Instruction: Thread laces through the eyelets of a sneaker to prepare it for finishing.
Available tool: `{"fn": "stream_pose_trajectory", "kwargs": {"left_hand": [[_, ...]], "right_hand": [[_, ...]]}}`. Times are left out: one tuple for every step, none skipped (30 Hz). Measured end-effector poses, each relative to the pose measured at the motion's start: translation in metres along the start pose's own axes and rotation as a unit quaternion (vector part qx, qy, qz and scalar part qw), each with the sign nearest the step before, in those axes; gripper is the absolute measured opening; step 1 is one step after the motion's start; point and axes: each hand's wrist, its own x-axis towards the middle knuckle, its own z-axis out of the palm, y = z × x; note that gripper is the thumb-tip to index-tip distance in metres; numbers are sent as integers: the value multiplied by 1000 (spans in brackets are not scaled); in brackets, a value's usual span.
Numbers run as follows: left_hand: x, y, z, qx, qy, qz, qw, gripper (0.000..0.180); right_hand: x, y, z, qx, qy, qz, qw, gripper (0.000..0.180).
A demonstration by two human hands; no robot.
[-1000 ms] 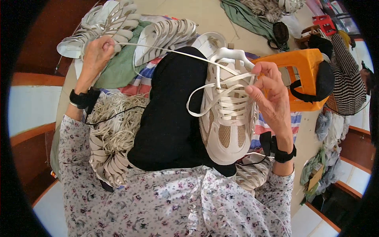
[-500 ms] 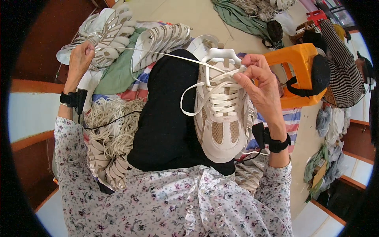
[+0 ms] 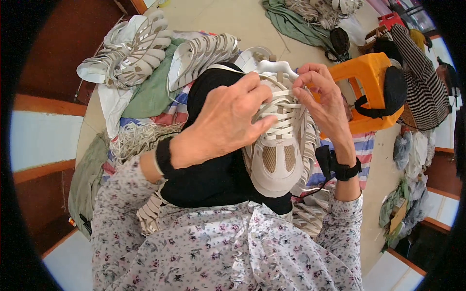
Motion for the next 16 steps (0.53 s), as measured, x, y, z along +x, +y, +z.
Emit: {"fn": "stream_pose_trajectory", "kwargs": {"left_hand": [[1, 0, 4, -6, 7, 7, 1000, 21], [2, -1, 7, -14, 8, 0, 1000, 18], [2, -3, 10, -19, -5, -20, 1000, 16], [2, -5, 13, -19, 7, -6, 1000, 16], [2, -8, 14, -22, 36, 14, 999, 14], [3, -9, 13, -24, 66, 34, 997, 11], [5, -10, 12, -21, 64, 34, 997, 11], [6, -9, 10, -58, 50, 6, 997, 11], [8, -8, 7, -95, 37, -23, 994, 10], [11, -7, 4, -94, 36, -23, 995, 10], [13, -6, 0, -201, -17, -135, 970, 8], [16, -5, -4, -301, -69, -242, 920, 10], [21, -8, -10, -339, -80, -211, 913, 12], [25, -10, -14, -327, -90, -233, 911, 12], [28, -13, -19, -337, -122, -216, 908, 17], [30, -15, -23, -347, -154, -199, 904, 22]], "right_hand": [[-1, 1, 1, 16, -6, 7, 1000, 12], [0, 2, 3, 18, -3, 7, 1000, 12], [1, 2, 4, 36, 1, 7, 999, 11], [0, 3, 6, 55, 4, 8, 998, 10], [0, 3, 6, 58, 6, 8, 998, 10], [0, 3, 6, 53, 16, 7, 998, 10], [1, 2, 6, 49, 25, 7, 998, 9], [1, 1, 7, 51, 26, 7, 998, 9], [1, 0, 7, 35, 36, -1, 999, 9], [2, -2, 8, 18, 45, -8, 999, 10], [2, -3, 9, 19, 46, -8, 999, 10], [2, -5, 9, 16, 51, -11, 999, 10], [2, -7, 9, 14, 56, -13, 998, 10], [2, -8, 8, 14, 58, -12, 998, 10], [1, -10, 7, 31, 39, 23, 998, 9], [1, -12, 5, 56, 20, 54, 997, 8]]}}
